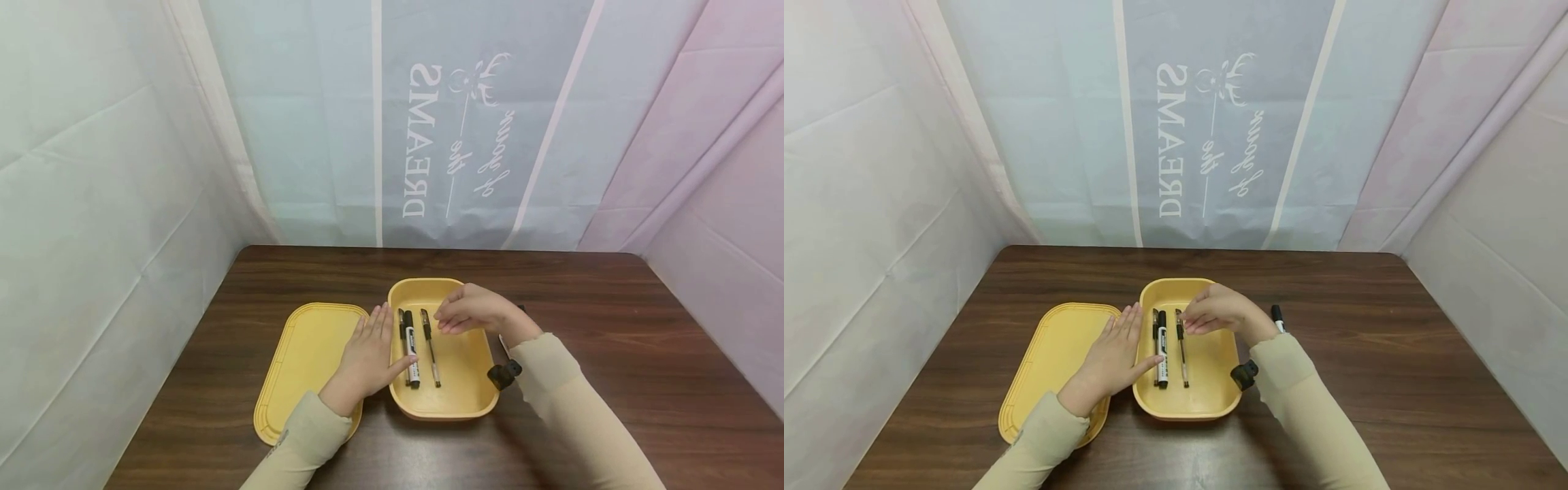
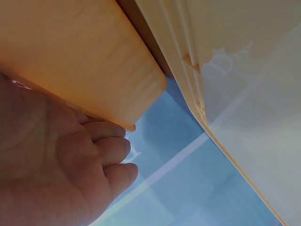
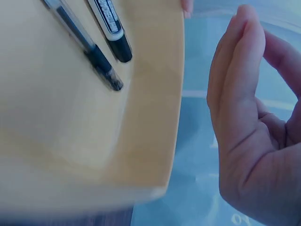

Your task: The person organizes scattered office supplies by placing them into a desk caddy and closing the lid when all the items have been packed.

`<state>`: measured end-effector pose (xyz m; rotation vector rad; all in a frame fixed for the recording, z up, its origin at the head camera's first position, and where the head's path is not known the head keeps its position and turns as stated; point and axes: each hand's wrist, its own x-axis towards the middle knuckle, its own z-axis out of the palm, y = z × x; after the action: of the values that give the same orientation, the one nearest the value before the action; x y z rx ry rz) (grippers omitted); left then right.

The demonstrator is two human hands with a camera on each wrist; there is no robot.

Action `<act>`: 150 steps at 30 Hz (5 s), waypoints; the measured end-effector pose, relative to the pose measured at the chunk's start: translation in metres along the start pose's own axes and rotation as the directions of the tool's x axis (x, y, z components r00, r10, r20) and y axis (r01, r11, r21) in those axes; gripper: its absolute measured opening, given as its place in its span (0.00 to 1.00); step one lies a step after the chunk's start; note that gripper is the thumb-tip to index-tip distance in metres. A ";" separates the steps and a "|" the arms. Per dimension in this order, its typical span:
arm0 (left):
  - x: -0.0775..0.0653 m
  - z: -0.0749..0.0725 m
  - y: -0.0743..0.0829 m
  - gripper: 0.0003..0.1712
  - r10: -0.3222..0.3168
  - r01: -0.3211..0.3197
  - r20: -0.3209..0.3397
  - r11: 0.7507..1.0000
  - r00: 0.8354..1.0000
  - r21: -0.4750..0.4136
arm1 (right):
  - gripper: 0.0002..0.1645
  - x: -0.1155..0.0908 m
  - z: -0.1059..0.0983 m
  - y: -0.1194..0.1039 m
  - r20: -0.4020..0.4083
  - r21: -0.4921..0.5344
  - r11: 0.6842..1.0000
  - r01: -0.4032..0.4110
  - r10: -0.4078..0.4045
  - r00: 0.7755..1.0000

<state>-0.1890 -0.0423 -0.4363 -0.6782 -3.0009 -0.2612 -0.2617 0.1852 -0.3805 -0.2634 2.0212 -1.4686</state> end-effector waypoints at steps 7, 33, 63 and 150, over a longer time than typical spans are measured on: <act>0.000 -0.003 0.000 0.53 -0.001 0.001 0.010 1.000 1.000 0.000 | 0.14 -0.017 -0.020 0.005 0.010 0.075 0.997 0.002 -0.003 1.000; 0.002 -0.006 -0.001 0.52 0.010 -0.010 0.010 1.000 1.000 -0.015 | 0.08 -0.058 -0.075 0.027 -0.027 0.106 0.994 0.010 -0.007 1.000; 0.000 -0.001 -0.002 0.53 0.019 -0.019 -0.002 1.000 1.000 0.011 | 0.16 -0.080 -0.101 0.061 -0.164 -0.152 0.988 0.000 -0.025 0.986; 0.009 -0.008 -0.002 0.53 -0.002 0.003 0.044 1.000 0.999 -0.015 | 0.10 -0.046 -0.091 0.083 -0.494 -0.445 0.766 -0.464 0.222 0.840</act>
<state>-0.1979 -0.0416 -0.4277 -0.6907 -3.0443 -0.2728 -0.2633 0.3099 -0.4218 0.2264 2.6416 -0.7075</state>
